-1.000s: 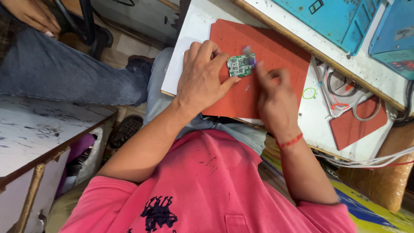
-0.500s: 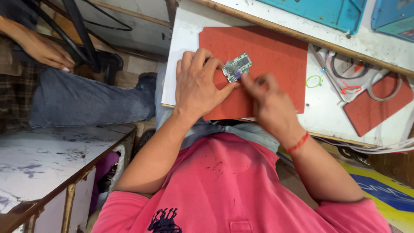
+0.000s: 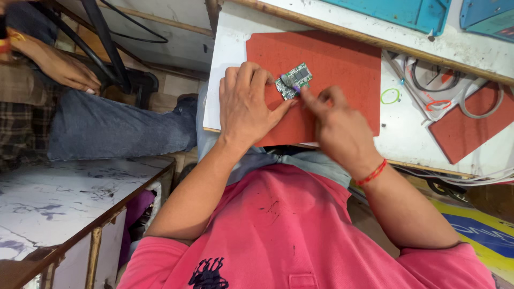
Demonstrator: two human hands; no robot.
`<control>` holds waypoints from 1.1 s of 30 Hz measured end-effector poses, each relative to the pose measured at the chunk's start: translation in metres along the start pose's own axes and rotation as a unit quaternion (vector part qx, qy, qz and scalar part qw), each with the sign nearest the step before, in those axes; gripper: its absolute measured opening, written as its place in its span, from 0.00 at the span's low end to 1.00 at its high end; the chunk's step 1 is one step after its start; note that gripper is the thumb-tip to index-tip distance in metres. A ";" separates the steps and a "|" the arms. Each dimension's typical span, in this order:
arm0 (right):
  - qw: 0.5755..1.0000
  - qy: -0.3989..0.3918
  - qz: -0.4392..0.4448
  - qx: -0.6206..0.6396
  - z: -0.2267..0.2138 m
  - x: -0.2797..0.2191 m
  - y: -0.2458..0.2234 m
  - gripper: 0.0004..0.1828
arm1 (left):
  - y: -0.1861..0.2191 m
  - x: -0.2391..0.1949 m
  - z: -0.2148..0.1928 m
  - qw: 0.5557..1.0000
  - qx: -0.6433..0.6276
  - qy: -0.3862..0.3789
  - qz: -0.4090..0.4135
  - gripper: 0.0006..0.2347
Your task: The person cleans a small green circuit board using a purple toothbrush. They hold the board on a red mat and scrub various components and surfaces with the brush. The person repeatedly scrubs the same areas and flips the board to clean different sides.
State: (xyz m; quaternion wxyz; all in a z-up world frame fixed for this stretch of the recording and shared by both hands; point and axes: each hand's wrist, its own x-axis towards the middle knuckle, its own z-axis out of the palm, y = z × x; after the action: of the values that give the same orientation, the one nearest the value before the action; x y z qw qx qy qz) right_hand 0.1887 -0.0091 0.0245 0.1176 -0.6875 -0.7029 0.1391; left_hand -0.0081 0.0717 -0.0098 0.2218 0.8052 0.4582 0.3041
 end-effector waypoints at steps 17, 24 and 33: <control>0.999 -0.008 -0.052 -0.009 -0.006 0.011 0.003 0.28 | -0.001 -0.004 0.003 1.000 -0.027 0.003 0.000 0.24; 0.997 0.001 -0.080 -0.006 -0.002 0.005 0.005 0.29 | -0.007 -0.001 0.002 1.000 -0.020 0.013 0.020 0.23; 0.995 -0.031 -0.076 -0.053 -0.003 -0.004 0.012 0.30 | -0.005 -0.005 0.006 0.999 -0.010 0.013 0.027 0.23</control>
State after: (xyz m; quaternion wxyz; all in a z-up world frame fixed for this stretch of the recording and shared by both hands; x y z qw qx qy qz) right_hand 0.2012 -0.0125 0.0228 0.0700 -0.6327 -0.7629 0.1136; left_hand -0.0089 0.0697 -0.0183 0.2150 0.8111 0.4360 0.3252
